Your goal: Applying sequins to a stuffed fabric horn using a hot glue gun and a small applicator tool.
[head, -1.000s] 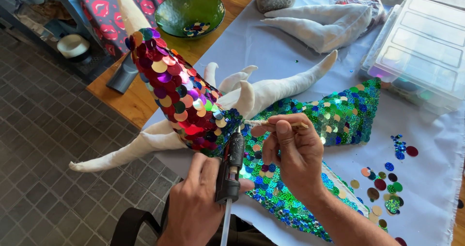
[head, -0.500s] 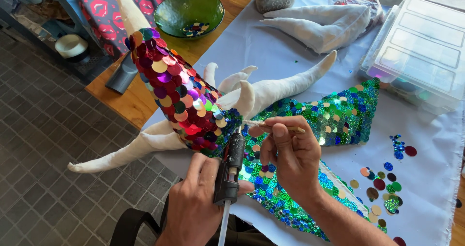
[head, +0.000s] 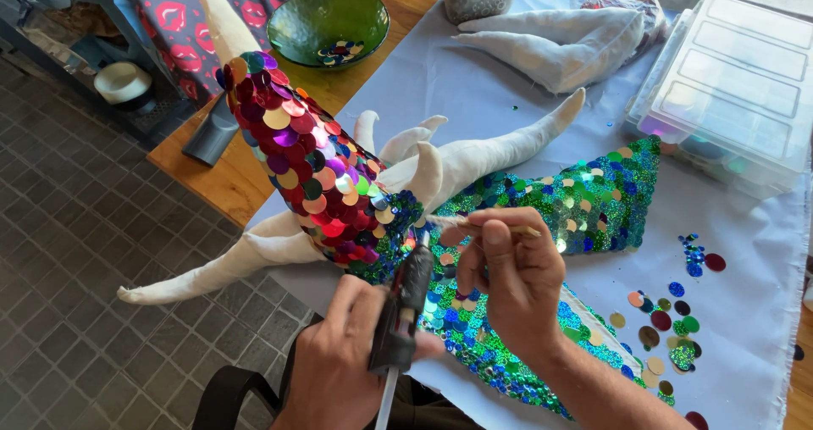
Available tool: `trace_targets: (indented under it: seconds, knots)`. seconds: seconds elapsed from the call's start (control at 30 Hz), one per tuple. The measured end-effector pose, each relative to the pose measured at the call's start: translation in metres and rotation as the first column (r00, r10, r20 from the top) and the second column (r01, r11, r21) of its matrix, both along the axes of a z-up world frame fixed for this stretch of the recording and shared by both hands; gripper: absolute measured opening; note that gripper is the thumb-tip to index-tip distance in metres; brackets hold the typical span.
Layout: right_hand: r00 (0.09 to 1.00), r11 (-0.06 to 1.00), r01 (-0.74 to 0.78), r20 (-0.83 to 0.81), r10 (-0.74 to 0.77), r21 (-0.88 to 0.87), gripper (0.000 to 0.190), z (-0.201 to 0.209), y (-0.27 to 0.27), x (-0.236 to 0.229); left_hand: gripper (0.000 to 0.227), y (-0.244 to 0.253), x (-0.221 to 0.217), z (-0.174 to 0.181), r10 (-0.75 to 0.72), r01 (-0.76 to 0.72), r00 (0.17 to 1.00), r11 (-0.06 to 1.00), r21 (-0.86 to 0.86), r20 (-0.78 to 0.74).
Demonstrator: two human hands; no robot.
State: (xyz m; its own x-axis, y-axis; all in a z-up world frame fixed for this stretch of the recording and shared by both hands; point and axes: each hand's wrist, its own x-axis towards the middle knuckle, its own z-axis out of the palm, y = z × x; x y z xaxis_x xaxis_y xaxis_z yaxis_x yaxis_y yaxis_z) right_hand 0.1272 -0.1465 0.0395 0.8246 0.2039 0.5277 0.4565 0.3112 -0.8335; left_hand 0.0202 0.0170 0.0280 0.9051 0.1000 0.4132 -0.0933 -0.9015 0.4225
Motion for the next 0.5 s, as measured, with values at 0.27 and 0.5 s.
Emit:
trace_targets:
  seconds: [0.27,0.5]
  knots:
    - [0.826,0.871,-0.457,-0.278,0.49,0.177,0.018,0.013,-0.037,0.007,0.064,0.0,-0.015,0.005,-0.202,0.176,0.947,0.977,0.12,0.25]
    - [0.616,0.836,0.521,0.753,-0.23,-0.171,0.023,0.056,-0.14,0.024,0.036,0.006,-0.017,-0.002,-0.587,0.576,0.798,0.81,-0.111,-0.138]
